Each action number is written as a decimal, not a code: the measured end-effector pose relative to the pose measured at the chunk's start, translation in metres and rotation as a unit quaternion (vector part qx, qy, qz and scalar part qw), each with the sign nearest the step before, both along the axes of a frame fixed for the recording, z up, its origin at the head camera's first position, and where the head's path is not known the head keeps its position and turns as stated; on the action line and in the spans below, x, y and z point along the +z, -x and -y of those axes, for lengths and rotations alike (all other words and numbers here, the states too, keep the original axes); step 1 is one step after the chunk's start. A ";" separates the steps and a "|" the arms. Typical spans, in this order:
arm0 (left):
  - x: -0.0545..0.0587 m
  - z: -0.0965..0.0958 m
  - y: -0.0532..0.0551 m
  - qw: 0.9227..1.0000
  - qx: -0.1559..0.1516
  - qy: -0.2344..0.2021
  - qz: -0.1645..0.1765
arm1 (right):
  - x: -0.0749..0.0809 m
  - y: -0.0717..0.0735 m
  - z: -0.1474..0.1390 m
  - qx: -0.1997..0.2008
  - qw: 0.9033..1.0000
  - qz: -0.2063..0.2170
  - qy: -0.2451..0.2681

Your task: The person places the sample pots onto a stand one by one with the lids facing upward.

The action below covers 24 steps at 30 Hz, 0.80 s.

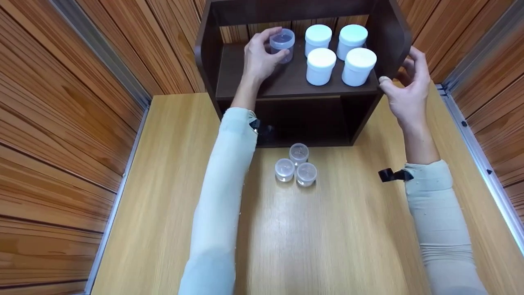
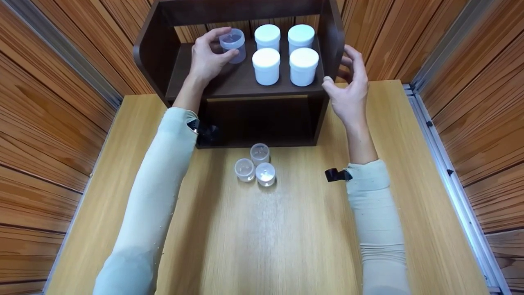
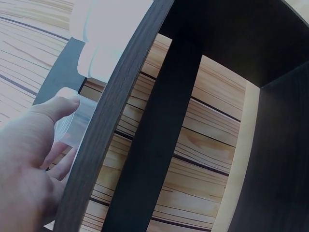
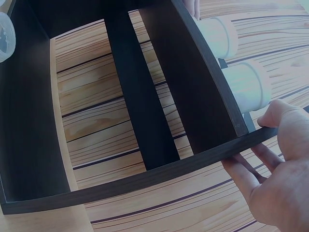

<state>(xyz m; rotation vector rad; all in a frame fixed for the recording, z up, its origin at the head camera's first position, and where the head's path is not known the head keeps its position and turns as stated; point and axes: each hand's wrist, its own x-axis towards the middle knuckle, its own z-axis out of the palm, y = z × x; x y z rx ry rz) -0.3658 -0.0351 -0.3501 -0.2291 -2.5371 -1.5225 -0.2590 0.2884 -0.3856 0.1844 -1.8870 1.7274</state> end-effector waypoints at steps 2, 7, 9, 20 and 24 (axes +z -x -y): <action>0.000 0.000 0.000 1.000 -0.001 0.001 0.000 | -0.001 0.001 -0.001 -0.002 1.000 0.002 -0.003; 0.001 0.000 -0.001 1.000 -0.004 0.010 0.006 | -0.003 0.002 -0.002 -0.006 1.000 0.007 -0.009; 0.002 0.000 -0.002 1.000 -0.003 0.012 0.012 | -0.004 0.003 -0.003 -0.006 1.000 0.008 -0.010; 0.001 0.001 -0.001 1.000 0.000 0.013 0.005 | -0.004 0.004 -0.002 -0.004 1.000 0.007 -0.005; -0.010 0.005 0.013 1.000 -0.003 -0.003 -0.010 | -0.004 0.004 -0.001 0.000 1.000 0.002 -0.002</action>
